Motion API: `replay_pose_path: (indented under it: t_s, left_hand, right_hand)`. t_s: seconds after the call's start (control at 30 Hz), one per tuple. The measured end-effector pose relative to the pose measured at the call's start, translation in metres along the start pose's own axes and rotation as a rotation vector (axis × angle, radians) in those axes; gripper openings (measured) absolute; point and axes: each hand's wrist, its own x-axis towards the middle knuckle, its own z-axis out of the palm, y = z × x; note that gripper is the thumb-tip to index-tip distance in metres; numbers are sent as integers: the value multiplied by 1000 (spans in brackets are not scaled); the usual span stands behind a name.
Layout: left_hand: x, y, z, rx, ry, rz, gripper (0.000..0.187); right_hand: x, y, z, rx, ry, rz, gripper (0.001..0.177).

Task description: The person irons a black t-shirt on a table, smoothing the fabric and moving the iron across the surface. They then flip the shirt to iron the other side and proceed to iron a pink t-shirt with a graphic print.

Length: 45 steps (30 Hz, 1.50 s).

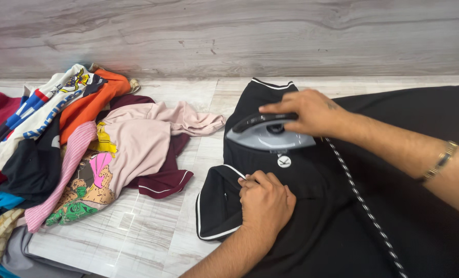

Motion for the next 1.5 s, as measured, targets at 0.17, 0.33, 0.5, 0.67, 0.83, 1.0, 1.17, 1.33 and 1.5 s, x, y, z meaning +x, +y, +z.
replay_pose_path:
  t_s: [0.17,0.33,0.5,0.67,0.83,1.0,1.17,1.33,1.5]
  left_hand:
    - [4,-2,3,2,-1,32,53]
    - [4,-3,4,-49,23,27,49]
    - [4,-2,8,-19,101,19,47]
    - [5,-5,3,-70,209,7,41]
    - [8,-18,-13,-201,218,-51,27]
    - [18,-39,-10,-253,201,-72,29]
    - [39,-57,32,-315,164,2,72]
    - [44,-69,43,-320,-101,-96,88]
    - [47,-70,51,-229,-91,-80,91]
  right_hand:
    - [34,23,-1,-103,250,86,62]
    - [36,25,0,39,149,101,59]
    - [41,33,3,-40,186,103,62]
    - [65,26,-5,-47,207,233,61]
    - [29,-7,-9,130,182,318,58]
    - [-48,-38,-3,196,233,319,63]
    - [-103,-72,-3,220,185,348,63]
    - [-129,-45,-21,94,157,497,59]
    - [-178,34,-44,-26,273,695,59]
